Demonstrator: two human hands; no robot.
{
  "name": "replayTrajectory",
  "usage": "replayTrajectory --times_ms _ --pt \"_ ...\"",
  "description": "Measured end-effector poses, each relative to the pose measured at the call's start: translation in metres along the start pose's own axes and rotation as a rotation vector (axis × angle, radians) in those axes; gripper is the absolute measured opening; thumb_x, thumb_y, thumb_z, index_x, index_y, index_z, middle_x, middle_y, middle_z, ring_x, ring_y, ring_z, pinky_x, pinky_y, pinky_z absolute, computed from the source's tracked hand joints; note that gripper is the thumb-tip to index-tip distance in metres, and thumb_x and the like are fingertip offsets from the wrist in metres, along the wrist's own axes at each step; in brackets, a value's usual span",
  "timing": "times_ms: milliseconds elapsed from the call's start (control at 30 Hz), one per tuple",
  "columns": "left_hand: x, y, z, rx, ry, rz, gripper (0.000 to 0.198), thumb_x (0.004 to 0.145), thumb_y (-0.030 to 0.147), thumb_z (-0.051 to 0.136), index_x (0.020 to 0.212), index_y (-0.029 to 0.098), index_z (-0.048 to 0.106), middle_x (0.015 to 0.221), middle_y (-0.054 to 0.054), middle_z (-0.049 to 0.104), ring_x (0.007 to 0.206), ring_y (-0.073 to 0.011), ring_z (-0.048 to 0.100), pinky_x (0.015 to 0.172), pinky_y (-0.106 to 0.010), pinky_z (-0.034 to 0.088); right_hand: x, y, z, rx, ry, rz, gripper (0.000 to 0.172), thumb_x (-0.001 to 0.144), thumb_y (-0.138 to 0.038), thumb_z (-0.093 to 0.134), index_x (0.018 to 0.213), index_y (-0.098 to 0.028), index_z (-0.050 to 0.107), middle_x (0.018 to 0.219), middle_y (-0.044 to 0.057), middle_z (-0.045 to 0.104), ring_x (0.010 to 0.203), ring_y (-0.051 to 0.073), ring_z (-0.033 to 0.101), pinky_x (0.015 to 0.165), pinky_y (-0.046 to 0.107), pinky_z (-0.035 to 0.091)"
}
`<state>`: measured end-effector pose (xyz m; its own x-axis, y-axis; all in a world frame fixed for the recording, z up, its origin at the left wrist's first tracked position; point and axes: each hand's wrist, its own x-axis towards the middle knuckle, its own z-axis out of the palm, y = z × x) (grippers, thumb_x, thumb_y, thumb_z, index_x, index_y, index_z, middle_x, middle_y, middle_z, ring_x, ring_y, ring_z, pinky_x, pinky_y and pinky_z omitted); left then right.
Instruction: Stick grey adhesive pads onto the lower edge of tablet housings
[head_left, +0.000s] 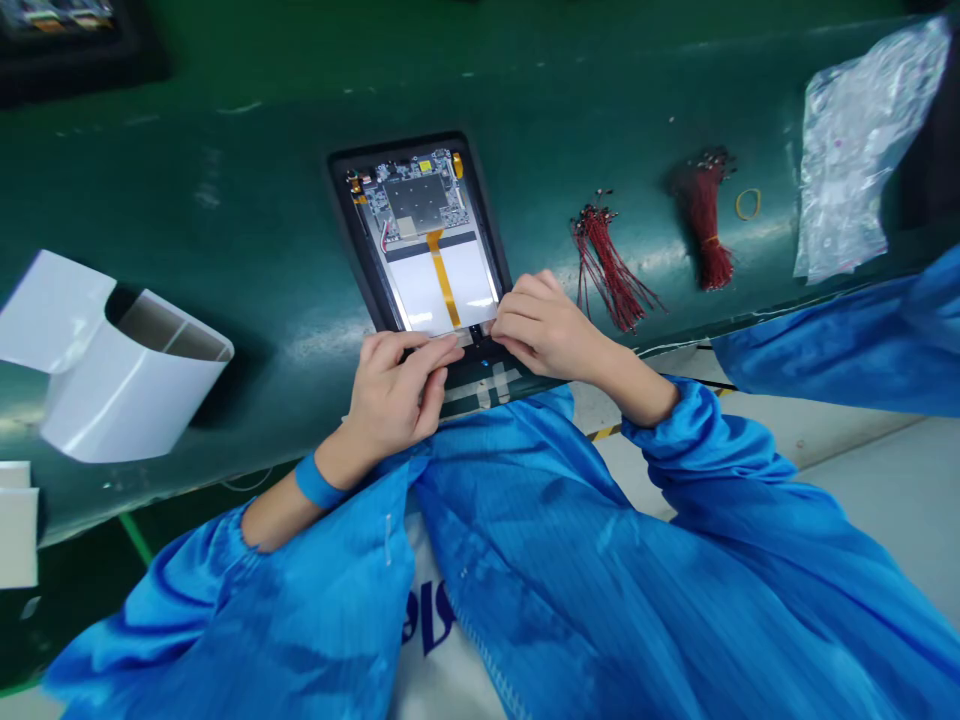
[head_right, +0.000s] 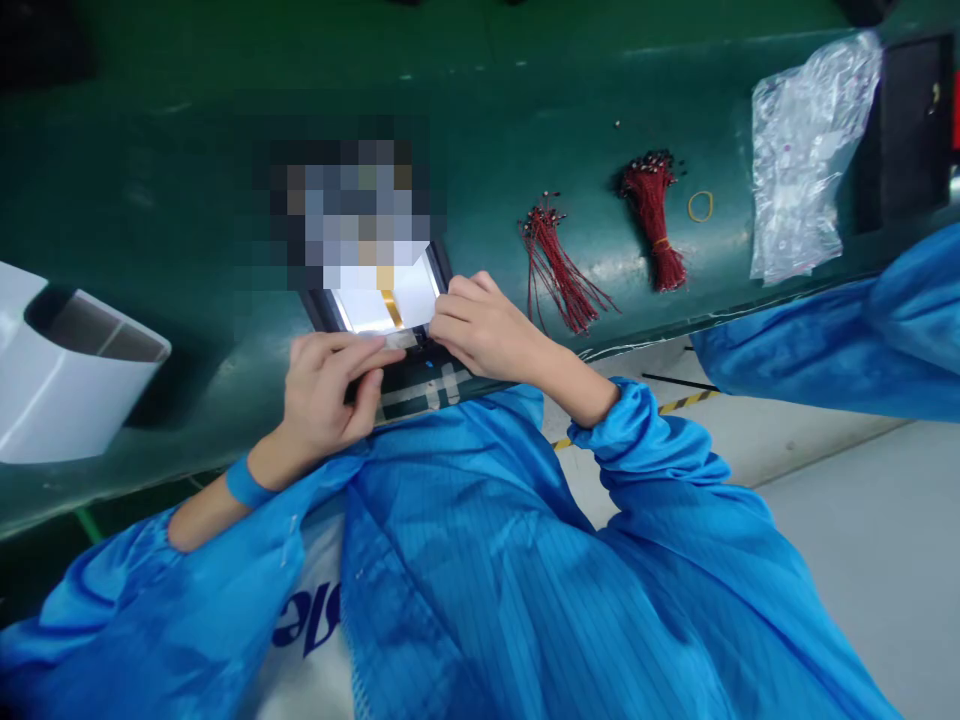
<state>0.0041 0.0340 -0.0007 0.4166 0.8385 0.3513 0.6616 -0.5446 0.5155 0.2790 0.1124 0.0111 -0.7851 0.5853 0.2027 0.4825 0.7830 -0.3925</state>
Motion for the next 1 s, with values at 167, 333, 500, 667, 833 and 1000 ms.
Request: replayTrajectory --times_ms 167,333,500,667,833,1000 --pt "0.004 0.003 0.007 -0.074 0.022 0.037 0.054 0.099 0.014 0.061 0.152 0.024 0.06 0.117 -0.01 0.081 0.108 -0.031 0.071 0.096 -0.051 0.052 0.001 0.002 -0.002 -0.036 -0.041 -0.039 0.027 0.113 -0.022 0.043 0.1 -0.021 0.067 0.097 0.008 0.068 0.099 0.026 0.05 0.085 0.041 0.031" --pt "0.011 0.004 0.011 -0.066 0.052 0.09 0.056 0.098 0.012 0.06 0.152 0.025 0.061 0.12 -0.01 0.078 0.104 -0.0284 0.07 0.092 -0.046 0.053 0.0 0.003 -0.003 -0.05 -0.051 -0.054 0.031 0.115 -0.023 0.041 0.101 -0.02 0.068 0.097 0.009 0.068 0.099 0.026 0.049 0.083 0.04 0.032" --pt "0.019 0.01 0.013 0.008 0.045 0.208 0.059 0.099 0.006 0.059 0.158 0.016 0.057 0.106 -0.011 0.077 0.103 -0.0279 0.07 0.087 -0.043 0.048 0.002 0.001 -0.005 -0.078 -0.047 -0.077 0.029 0.114 -0.022 0.045 0.099 -0.02 0.069 0.097 0.009 0.068 0.098 0.026 0.049 0.082 0.04 0.032" --pt "0.022 0.03 0.008 0.097 -0.074 0.216 0.054 0.104 0.007 0.05 0.158 0.012 0.054 0.109 -0.014 0.08 0.102 -0.0292 0.071 0.084 -0.044 0.046 0.002 0.0 -0.014 -0.046 -0.022 -0.046 0.015 0.107 -0.021 0.054 0.109 -0.019 0.069 0.104 0.012 0.069 0.1 0.029 0.051 0.084 0.042 0.034" --pt "0.053 0.005 -0.018 0.176 -0.058 0.09 0.041 0.107 0.016 0.048 0.146 0.018 0.06 0.108 -0.009 0.076 0.1 -0.0273 0.067 0.089 -0.044 0.046 -0.004 0.003 -0.011 -0.019 0.173 -0.043 0.015 0.103 -0.021 0.057 0.115 -0.019 0.066 0.105 0.011 0.069 0.094 0.028 0.052 0.081 0.042 0.037" --pt "0.121 -0.058 -0.047 0.287 0.005 -0.397 0.054 0.11 0.029 0.052 0.16 0.014 0.038 0.121 -0.008 0.072 0.125 -0.0278 0.05 0.112 -0.054 0.034 -0.009 0.002 -0.003 -0.014 0.249 -0.026 0.011 0.102 -0.02 0.059 0.112 -0.02 0.064 0.105 0.011 0.069 0.095 0.027 0.054 0.08 0.042 0.037"
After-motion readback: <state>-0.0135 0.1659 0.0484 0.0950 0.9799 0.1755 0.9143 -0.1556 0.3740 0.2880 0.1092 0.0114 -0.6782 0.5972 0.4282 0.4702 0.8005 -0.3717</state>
